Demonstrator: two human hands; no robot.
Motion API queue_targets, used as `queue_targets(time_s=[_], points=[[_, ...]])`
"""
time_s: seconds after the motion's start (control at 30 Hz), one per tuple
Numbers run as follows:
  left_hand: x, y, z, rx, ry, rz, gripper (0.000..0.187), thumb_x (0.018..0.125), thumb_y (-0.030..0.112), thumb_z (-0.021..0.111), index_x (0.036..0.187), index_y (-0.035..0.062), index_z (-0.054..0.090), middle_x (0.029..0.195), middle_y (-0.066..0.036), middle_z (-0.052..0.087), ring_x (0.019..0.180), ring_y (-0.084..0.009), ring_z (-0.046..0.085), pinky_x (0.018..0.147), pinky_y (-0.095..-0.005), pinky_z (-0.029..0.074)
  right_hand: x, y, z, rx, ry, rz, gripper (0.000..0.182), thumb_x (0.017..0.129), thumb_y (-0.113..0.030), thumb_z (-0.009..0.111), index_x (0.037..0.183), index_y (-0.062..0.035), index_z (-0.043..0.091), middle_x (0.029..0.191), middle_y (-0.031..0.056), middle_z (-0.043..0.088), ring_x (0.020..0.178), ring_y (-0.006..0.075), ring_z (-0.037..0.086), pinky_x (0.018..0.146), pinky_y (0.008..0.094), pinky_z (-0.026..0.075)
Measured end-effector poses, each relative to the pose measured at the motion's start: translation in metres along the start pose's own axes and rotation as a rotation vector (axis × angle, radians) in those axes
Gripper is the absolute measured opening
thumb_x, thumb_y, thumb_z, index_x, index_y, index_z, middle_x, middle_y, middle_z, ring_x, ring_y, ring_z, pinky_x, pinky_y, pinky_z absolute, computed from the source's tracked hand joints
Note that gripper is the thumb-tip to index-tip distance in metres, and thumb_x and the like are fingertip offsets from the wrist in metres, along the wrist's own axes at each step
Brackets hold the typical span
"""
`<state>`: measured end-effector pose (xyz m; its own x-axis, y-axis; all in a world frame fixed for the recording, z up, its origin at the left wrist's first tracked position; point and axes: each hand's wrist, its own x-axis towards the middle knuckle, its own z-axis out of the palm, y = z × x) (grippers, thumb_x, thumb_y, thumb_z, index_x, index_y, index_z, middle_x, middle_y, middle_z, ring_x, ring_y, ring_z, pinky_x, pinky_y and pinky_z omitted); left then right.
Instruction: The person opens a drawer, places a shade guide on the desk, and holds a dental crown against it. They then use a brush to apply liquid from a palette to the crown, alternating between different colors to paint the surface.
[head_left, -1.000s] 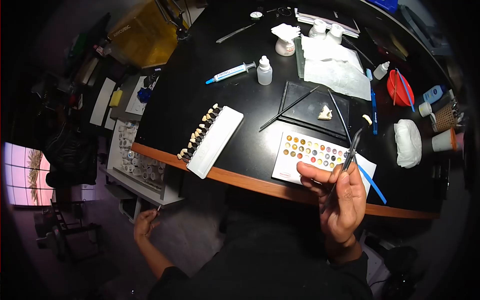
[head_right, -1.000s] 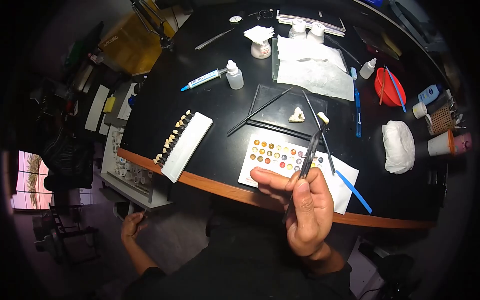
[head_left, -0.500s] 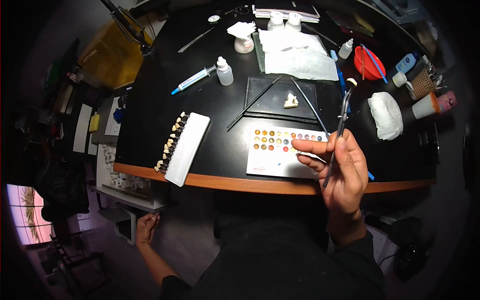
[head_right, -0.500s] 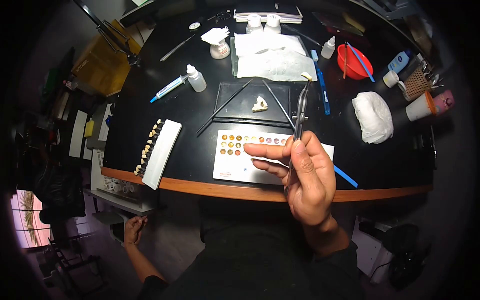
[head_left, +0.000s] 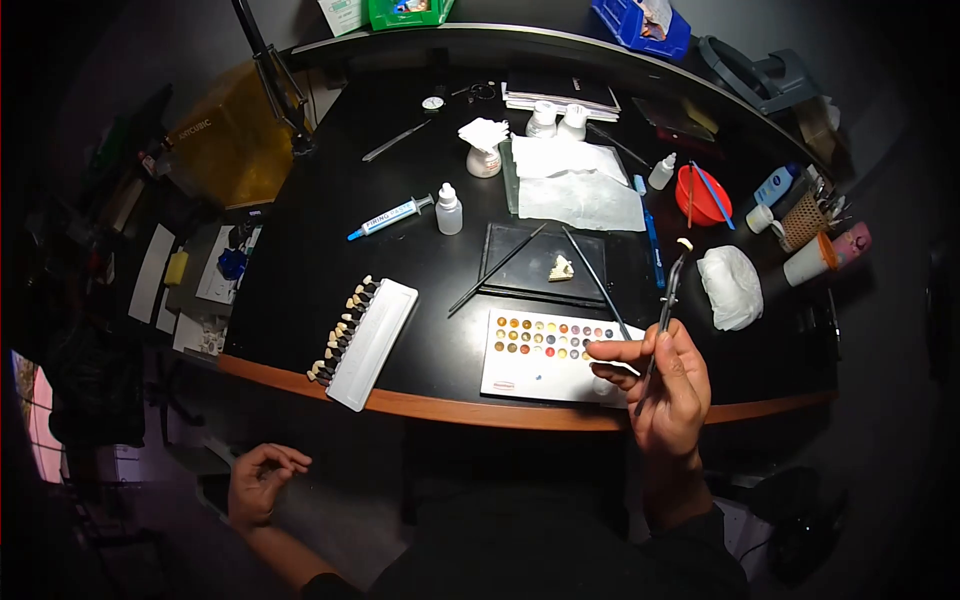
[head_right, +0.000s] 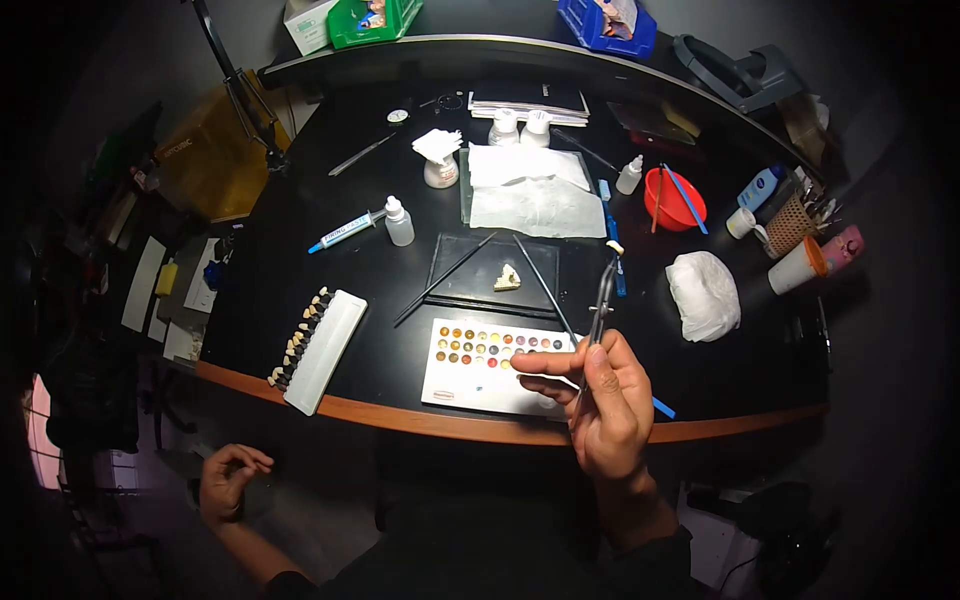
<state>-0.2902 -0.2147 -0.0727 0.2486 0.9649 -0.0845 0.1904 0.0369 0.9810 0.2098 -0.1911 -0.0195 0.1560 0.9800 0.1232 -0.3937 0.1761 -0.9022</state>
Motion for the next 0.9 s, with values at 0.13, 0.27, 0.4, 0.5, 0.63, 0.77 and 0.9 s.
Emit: queue_targets(time_s=[0.13, 0.27, 0.4, 0.5, 0.63, 0.77, 0.9], points=[[0.043, 0.08, 0.062, 0.255, 0.064, 0.386, 0.02, 0.102, 0.017, 0.068, 0.096, 0.0011, 0.059, 0.119, -0.027, 0.075, 0.113, -0.031, 0.074, 0.101, -0.04, 0.054, 0.011, -0.004, -0.002, 0.045, -0.062, 0.047, 0.024, 0.116, -0.023, 0.035, 0.106, -0.0046, 0.046, 0.108, 0.0369, 0.072, 0.109, 0.0384, 0.075, 0.094, 0.044, 0.063], [0.1, 0.082, 0.098, 0.67, -0.035, 0.431, 0.006, 0.104, 0.002, 0.053, 0.1, -0.0029, 0.053, 0.139, -0.025, 0.068, 0.141, -0.0353, 0.058, 0.108, -0.0378, 0.048, 0.02, -0.008, -0.003, 0.034, -0.106, 0.032, 0.025, 0.116, -0.023, 0.035, 0.105, -0.0039, 0.047, 0.108, 0.0364, 0.072, 0.109, 0.0375, 0.074, 0.094, 0.044, 0.063], [0.128, 0.058, 0.088, 0.594, 0.042, 0.292, 0.006, 0.105, 0.0, 0.05, 0.1, -0.0012, 0.049, 0.142, -0.026, 0.065, 0.098, -0.0239, 0.074, 0.085, -0.0341, 0.055, 0.018, -0.016, -0.011, 0.015, -0.112, 0.032, 0.025, 0.115, -0.023, 0.036, 0.103, -0.0041, 0.046, 0.105, 0.0361, 0.072, 0.107, 0.0348, 0.075, 0.09, 0.0397, 0.063], [0.141, 0.061, 0.079, 0.64, 0.083, 0.297, 0.005, 0.106, 0.003, 0.053, 0.106, -0.0011, 0.054, 0.142, -0.03, 0.063, 0.125, -0.0458, 0.066, 0.104, -0.046, 0.053, 0.022, -0.021, -0.015, -0.035, -0.12, 0.043, 0.024, 0.115, -0.022, 0.038, 0.102, -0.0048, 0.047, 0.105, 0.0346, 0.073, 0.103, 0.0316, 0.076, 0.087, 0.0352, 0.062], [0.152, 0.099, 0.099, 0.387, -0.012, 0.508, 0.005, 0.105, 0.002, 0.055, 0.107, -0.0006, 0.059, 0.141, -0.027, 0.065, 0.124, -0.0331, 0.068, 0.109, -0.0419, 0.049, 0.038, -0.026, -0.01, -0.091, -0.216, 0.075, 0.022, 0.115, -0.021, 0.04, 0.105, -0.0041, 0.05, 0.107, 0.0264, 0.076, 0.098, 0.0209, 0.075, 0.085, 0.0314, 0.061], [0.178, 0.14, 0.164, 0.044, -0.332, 0.542, 0.003, 0.101, 0.003, 0.065, 0.104, 0.0024, 0.065, 0.154, -0.026, 0.052, 0.141, -0.0297, 0.054, 0.119, -0.0425, 0.04, 0.06, -0.024, 0.012, -0.183, -0.286, 0.121, 0.022, 0.115, -0.022, 0.046, 0.108, -0.0043, 0.056, 0.109, 0.0172, 0.075, 0.103, 0.0156, 0.072, 0.087, 0.0281, 0.058], [0.215, 0.155, 0.212, -0.152, -0.419, 0.437, 0.009, 0.103, 0.01, 0.068, 0.105, 0.0009, 0.069, 0.153, -0.026, 0.054, 0.14, -0.0282, 0.055, 0.115, -0.0401, 0.043, 0.08, 0.0, 0.02, -0.125, -0.283, 0.072, 0.018, 0.113, -0.02, 0.053, 0.11, -0.0037, 0.059, 0.106, 0.0099, 0.074, 0.099, 0.0115, 0.07, 0.081, 0.0269, 0.058]])
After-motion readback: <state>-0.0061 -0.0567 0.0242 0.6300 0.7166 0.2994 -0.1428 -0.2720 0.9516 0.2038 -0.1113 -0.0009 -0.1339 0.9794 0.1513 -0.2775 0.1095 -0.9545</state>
